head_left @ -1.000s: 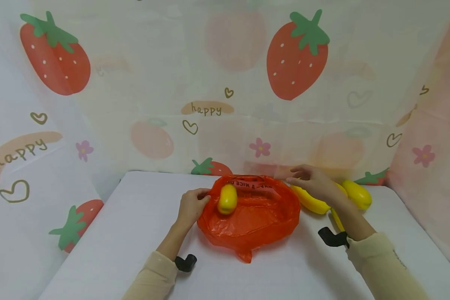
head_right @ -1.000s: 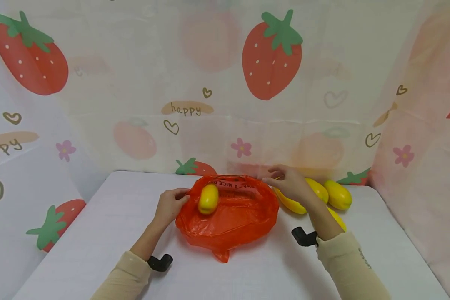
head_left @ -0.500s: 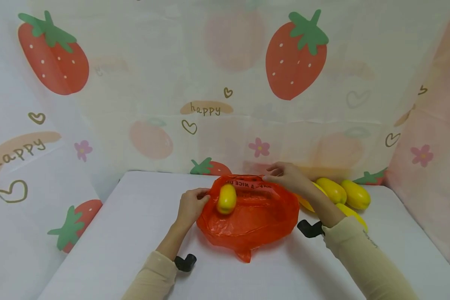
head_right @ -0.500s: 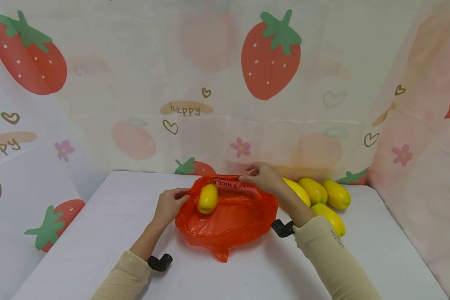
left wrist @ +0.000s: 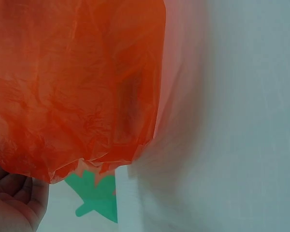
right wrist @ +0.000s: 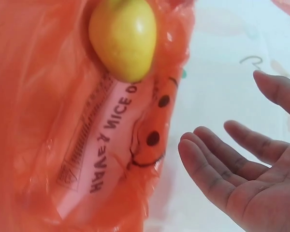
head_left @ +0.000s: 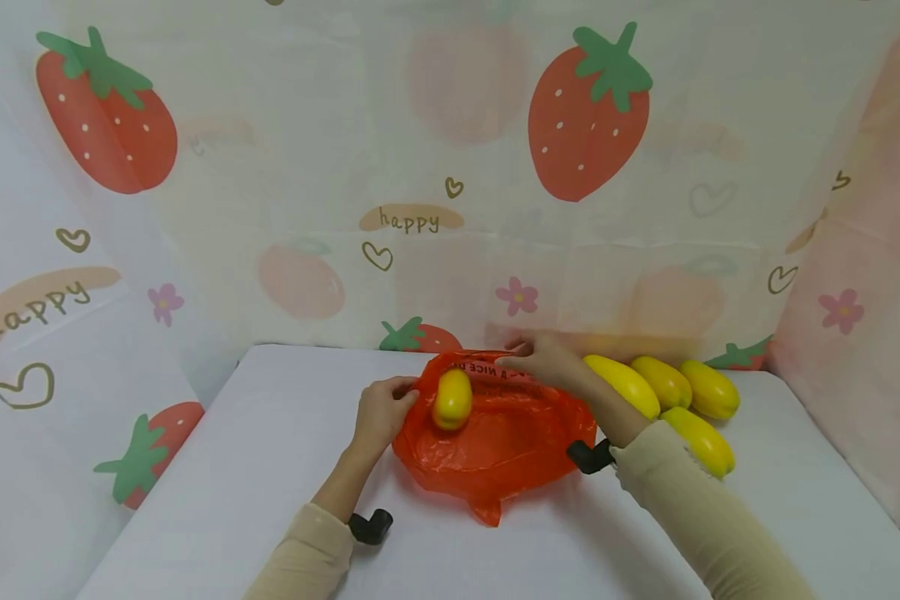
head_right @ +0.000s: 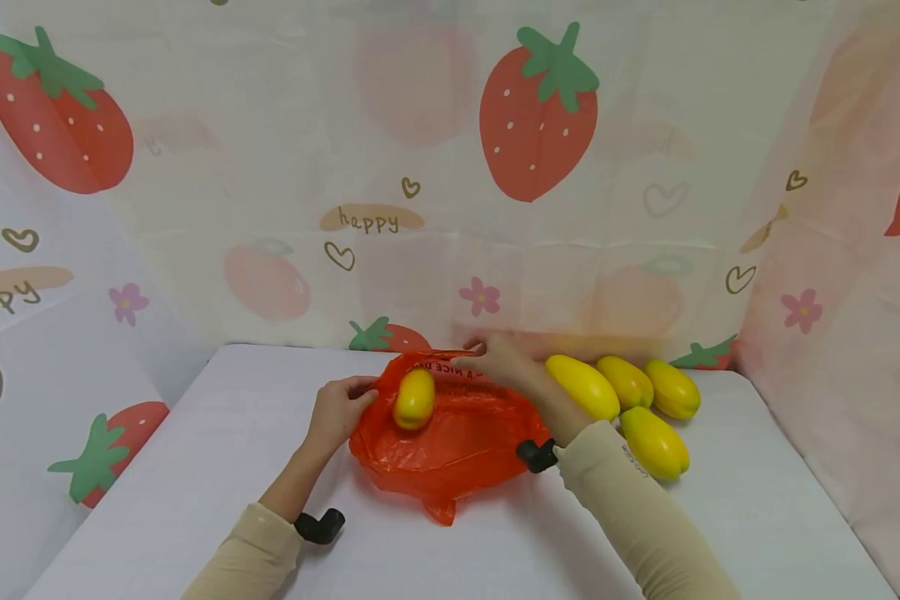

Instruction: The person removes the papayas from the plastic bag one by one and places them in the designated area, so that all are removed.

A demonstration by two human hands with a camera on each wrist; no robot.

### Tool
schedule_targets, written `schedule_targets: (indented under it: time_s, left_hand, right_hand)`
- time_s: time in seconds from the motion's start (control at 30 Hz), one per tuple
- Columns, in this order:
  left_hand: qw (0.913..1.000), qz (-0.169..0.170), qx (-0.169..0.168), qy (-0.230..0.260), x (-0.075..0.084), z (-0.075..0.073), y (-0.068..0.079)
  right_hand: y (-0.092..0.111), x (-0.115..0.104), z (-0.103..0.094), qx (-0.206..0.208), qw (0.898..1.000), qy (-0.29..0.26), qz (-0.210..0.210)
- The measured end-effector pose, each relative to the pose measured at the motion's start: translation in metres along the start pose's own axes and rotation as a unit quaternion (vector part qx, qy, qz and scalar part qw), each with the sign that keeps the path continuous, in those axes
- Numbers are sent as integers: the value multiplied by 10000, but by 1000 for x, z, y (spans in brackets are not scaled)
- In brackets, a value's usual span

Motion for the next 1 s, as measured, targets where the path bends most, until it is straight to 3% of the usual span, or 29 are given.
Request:
schedule_targets:
  time_s: [0.17,0.67,1.0]
  left_hand:
    - [10000,-55,12,31,0,0,1]
    - [10000,5,65,-13,0,0,1]
    - [10000,-15,45,11,0,0,2]
  right_hand:
    - [-8,-6,10,-79,9999,65,-31]
    - [-22,-16,44,-150,9990,-418,-14]
    - [-34,-14,66,-498,9960,-379,642]
Point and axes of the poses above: each hand's wrist, its own y-axis away from the middle knuckle, its own z-axis out of the palm, x = y × z, the point moved 3 cm from there along -y, towards the middle knuckle, and after that the axes turned 13 degrees about y, right-handed, at the moved point
